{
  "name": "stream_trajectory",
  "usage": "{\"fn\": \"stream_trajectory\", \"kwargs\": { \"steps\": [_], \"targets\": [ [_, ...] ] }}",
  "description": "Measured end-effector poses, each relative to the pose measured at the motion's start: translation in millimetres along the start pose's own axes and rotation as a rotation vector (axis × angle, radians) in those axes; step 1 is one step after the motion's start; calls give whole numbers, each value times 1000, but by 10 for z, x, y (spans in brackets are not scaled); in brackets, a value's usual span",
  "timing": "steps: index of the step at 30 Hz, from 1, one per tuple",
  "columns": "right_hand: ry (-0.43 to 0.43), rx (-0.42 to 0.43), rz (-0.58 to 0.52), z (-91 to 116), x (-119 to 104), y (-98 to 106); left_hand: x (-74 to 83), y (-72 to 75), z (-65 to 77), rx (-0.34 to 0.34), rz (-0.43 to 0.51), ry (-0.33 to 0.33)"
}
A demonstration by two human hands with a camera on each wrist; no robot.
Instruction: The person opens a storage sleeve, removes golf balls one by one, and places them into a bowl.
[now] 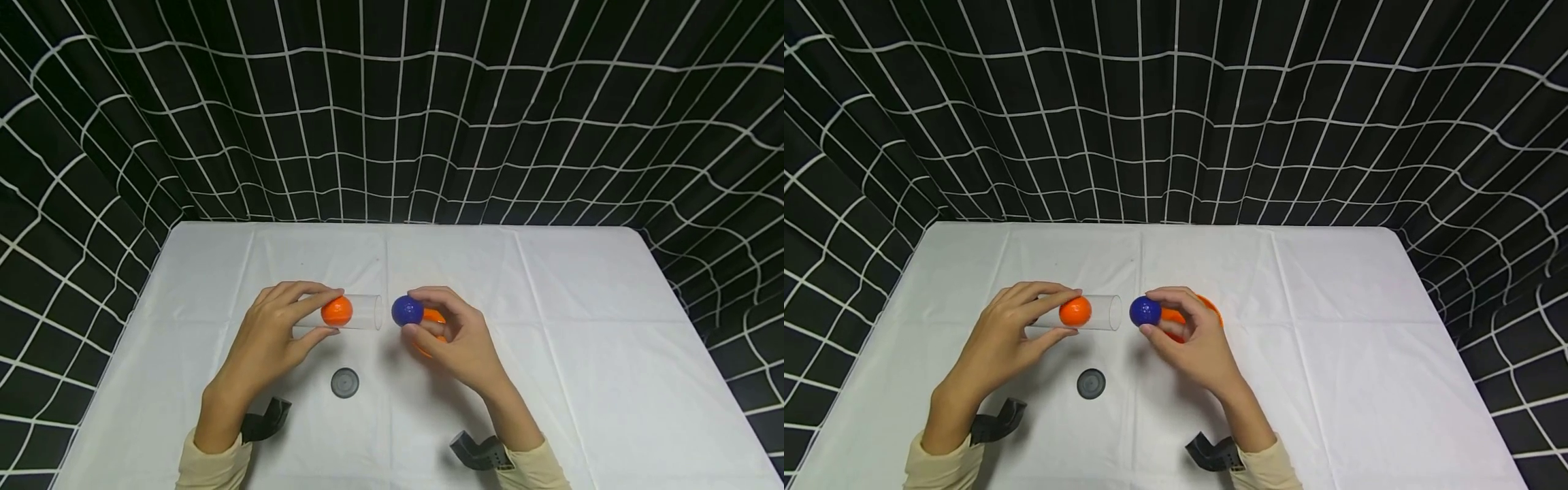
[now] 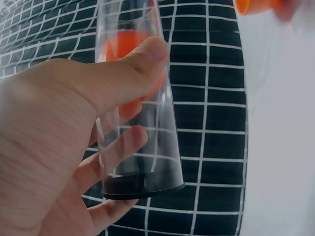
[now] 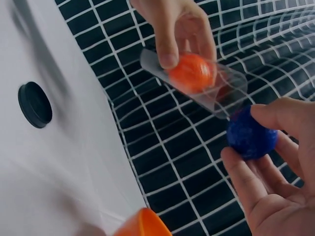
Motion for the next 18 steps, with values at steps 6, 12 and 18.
{"fn": "stream_trajectory", "kwargs": {
  "steps": [6,12,18],
  "targets": [
    [-6,2,92,-18,-12,105,-15,-18,10,5,26,-5],
    [-27,9,211,-28,-49,196,-36,-34,14,-3,26,15],
    [-15,36,344,-37,-46,283,-38,-39,6,-2,23,6]
  ]
}}
Point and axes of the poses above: each hand's wrist, its own z-axis away from the middle knuckle, its own y-axis out of the back of the hand, x = y × z, the point moved 4 cm from there along -z, towards the middle knuckle, and after that the axes turned 11 degrees about x, right-handed, at the moved point
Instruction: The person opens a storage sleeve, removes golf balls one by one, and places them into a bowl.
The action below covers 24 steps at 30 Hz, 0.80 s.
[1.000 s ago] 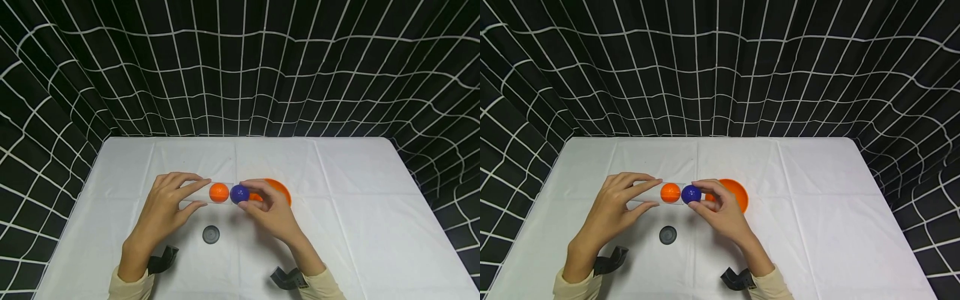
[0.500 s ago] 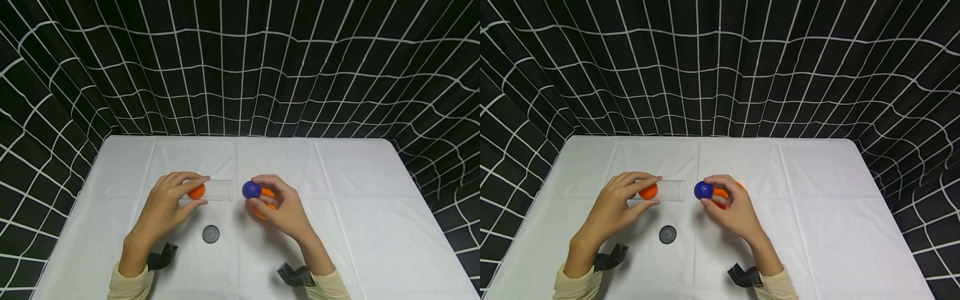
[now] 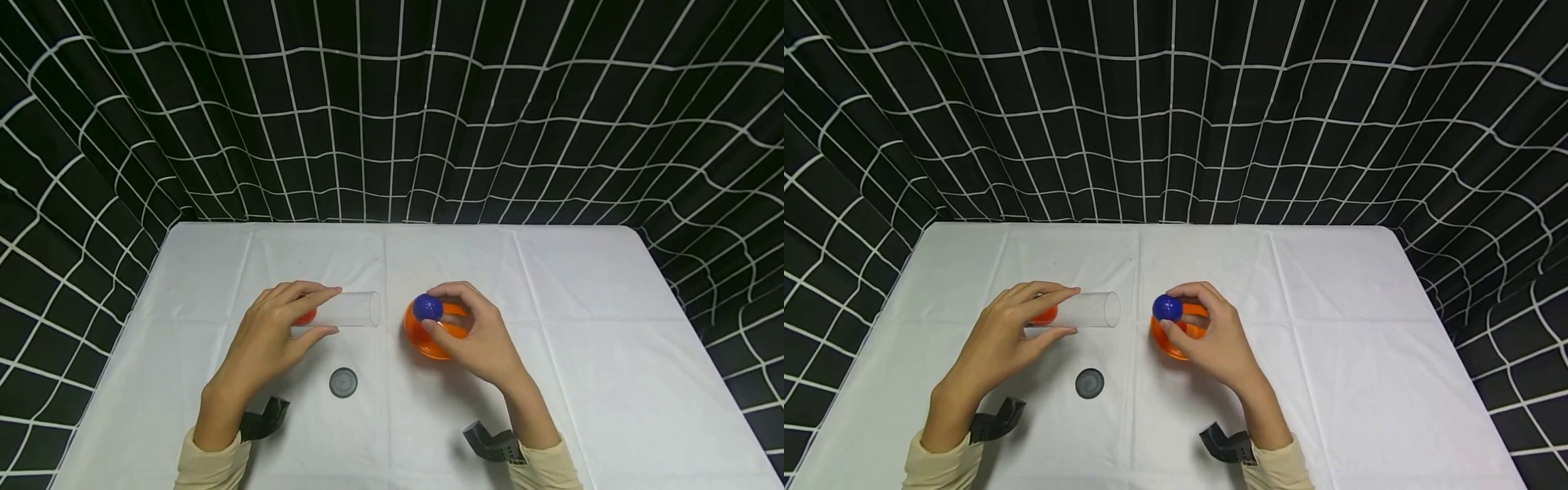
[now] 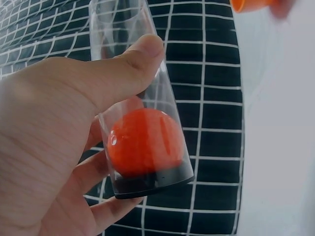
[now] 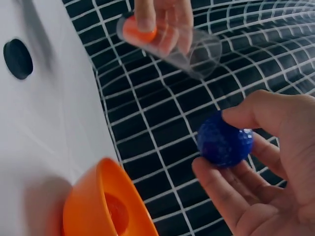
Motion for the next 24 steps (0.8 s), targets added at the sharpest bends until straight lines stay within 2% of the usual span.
{"fn": "stream_trajectory", "kwargs": {
  "steps": [7,15,24],
  "targets": [
    [37,37,224,-7,70,60,3,28,-5,5,6,0],
    [81,25,285,-19,101,97,-18,20,15,-2,-8,24],
    [51,7,362,6,128,187,-25,26,6,-11,-7,30]
  ]
}}
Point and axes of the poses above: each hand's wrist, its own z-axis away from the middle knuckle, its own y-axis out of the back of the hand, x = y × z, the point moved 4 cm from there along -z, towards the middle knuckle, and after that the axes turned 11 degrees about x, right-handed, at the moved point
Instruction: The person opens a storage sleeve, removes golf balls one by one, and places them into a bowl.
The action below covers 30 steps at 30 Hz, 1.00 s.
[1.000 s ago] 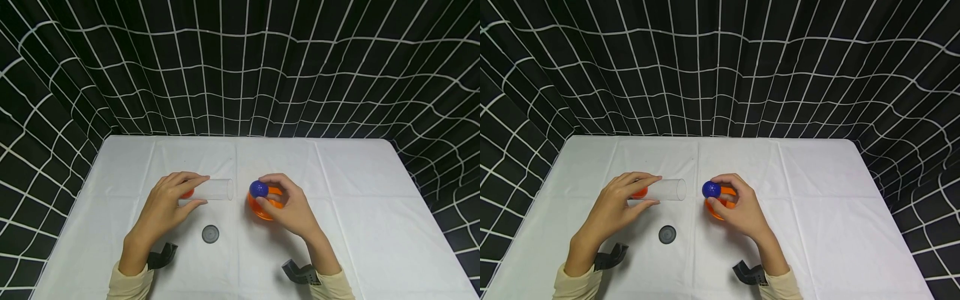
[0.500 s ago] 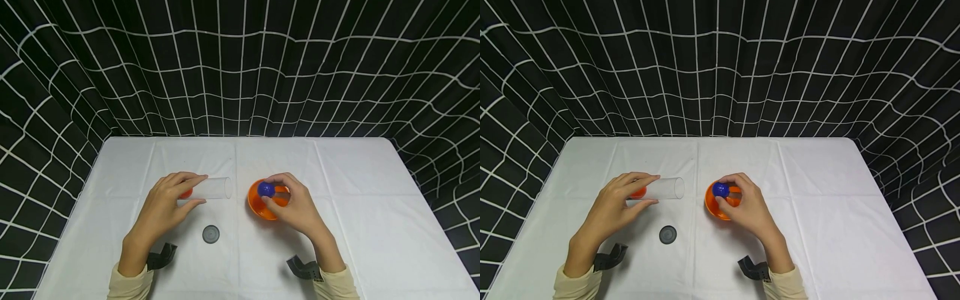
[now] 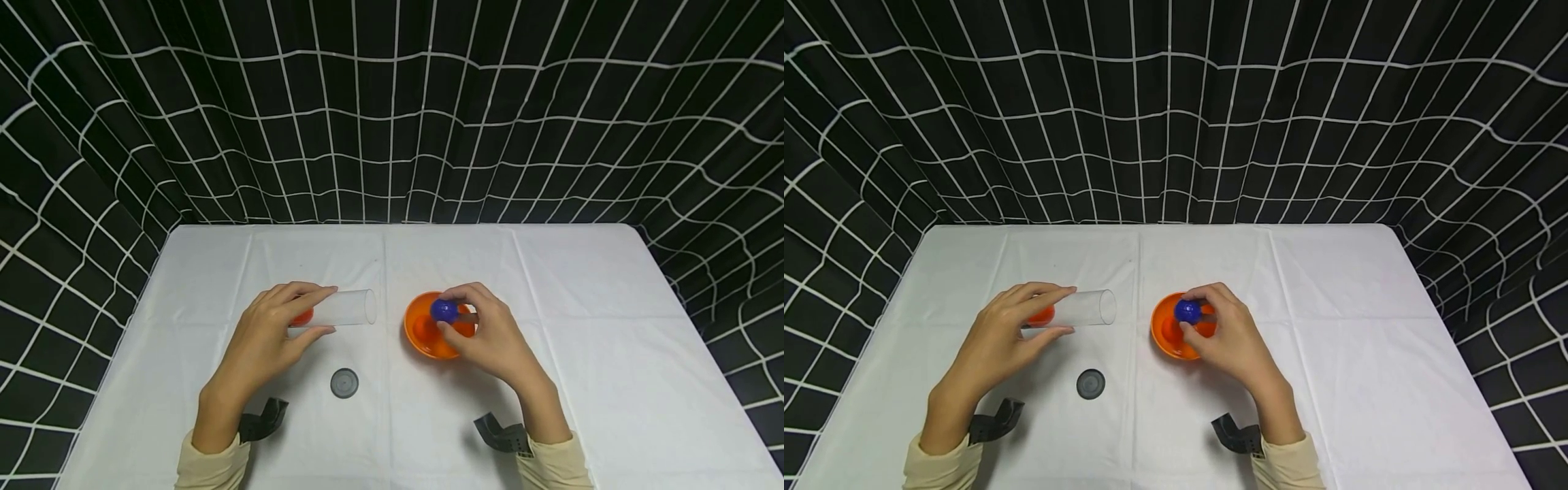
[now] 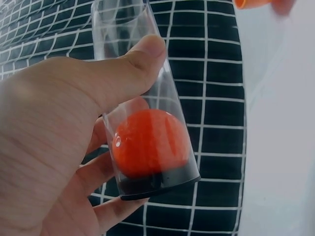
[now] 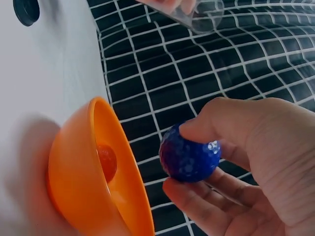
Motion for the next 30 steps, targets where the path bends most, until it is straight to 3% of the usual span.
{"fn": "stream_trajectory", "kwargs": {
  "steps": [15,30],
  "targets": [
    [-11,-40,45,18,101,67,1,2,-6,6,2,-8],
    [35,5,139,16,63,131,-10,-1,0,5,-1,-5]
  ]
}}
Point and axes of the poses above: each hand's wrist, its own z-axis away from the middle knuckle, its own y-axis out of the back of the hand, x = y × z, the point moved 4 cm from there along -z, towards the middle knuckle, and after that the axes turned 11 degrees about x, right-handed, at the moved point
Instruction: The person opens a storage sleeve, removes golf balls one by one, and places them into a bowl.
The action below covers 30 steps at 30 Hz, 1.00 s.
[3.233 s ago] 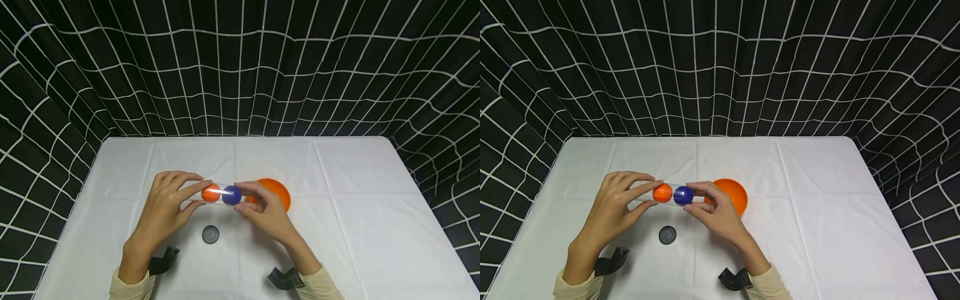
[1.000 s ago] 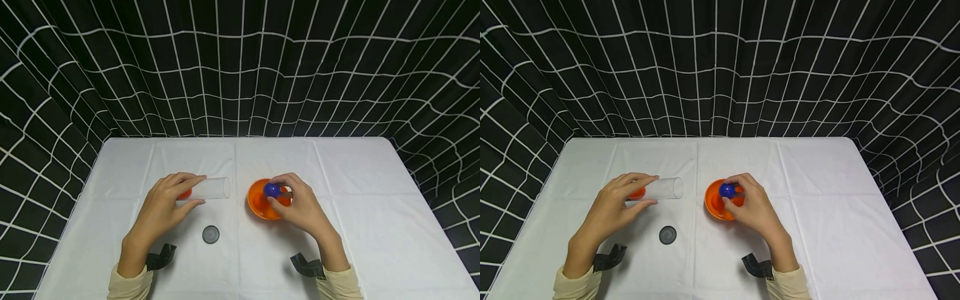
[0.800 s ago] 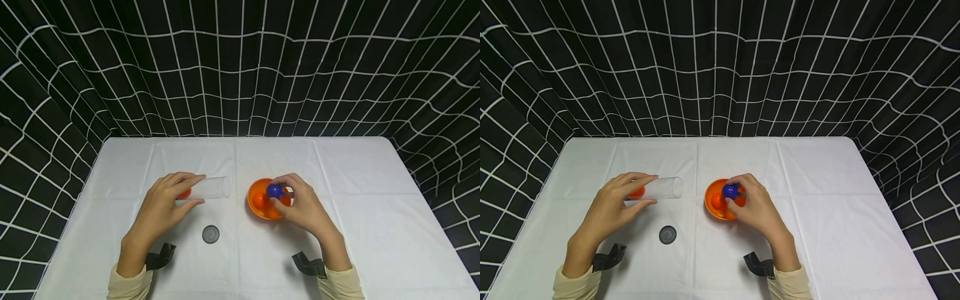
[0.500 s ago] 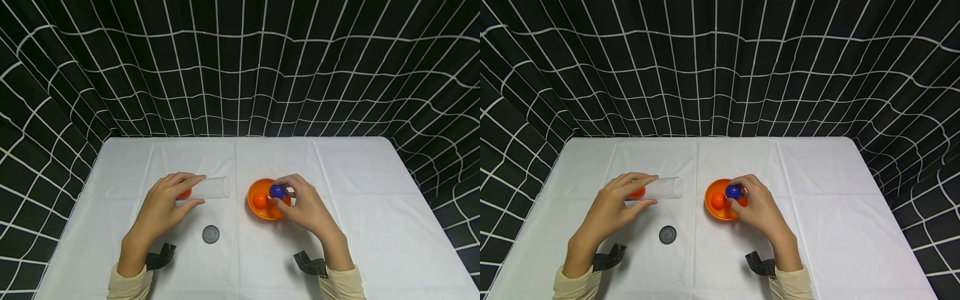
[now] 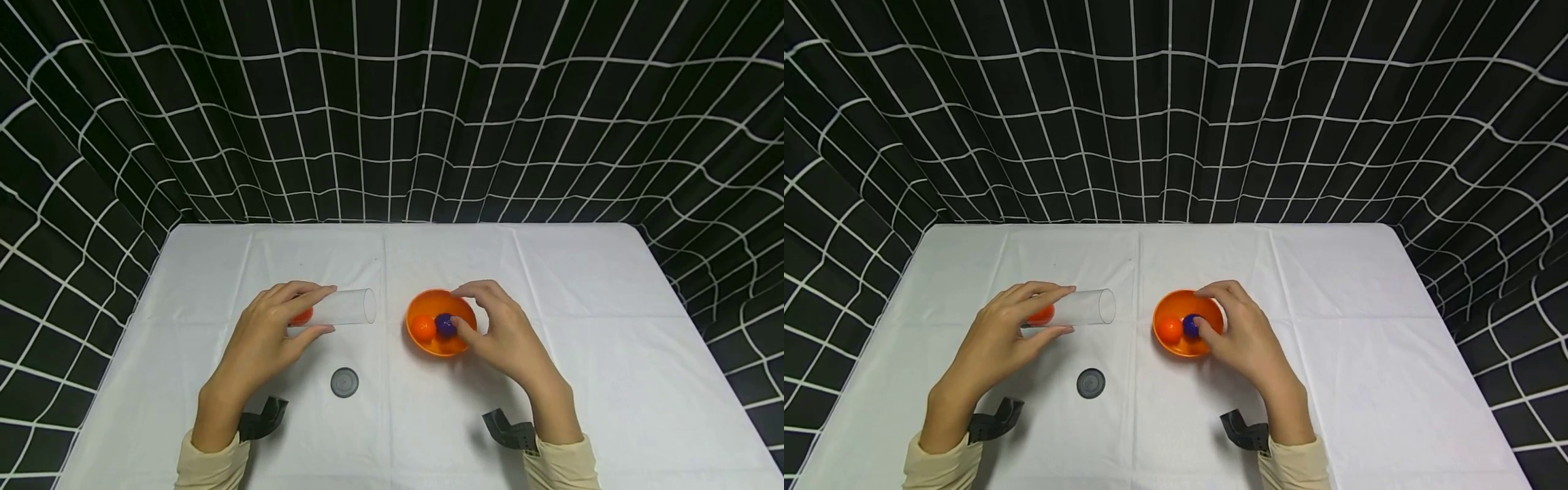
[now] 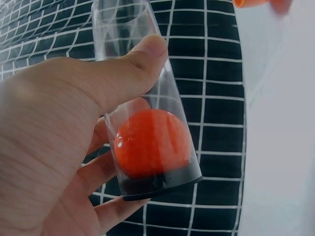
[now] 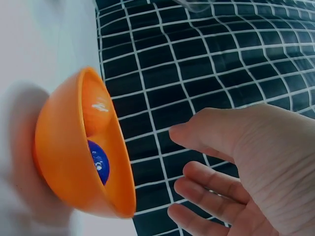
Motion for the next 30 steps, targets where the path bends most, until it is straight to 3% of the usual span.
{"fn": "stream_trajectory", "kwargs": {
  "steps": [8,18,30],
  "targets": [
    [11,5,-32,-11,6,-3,-5,-6,5,-23,5,13],
    [18,-15,-58,0,-53,-23,6,-14,36,-134,-1,72],
    [46,-23,-162,-15,-151,-80,14,-27,36,-117,-27,41]
  ]
}}
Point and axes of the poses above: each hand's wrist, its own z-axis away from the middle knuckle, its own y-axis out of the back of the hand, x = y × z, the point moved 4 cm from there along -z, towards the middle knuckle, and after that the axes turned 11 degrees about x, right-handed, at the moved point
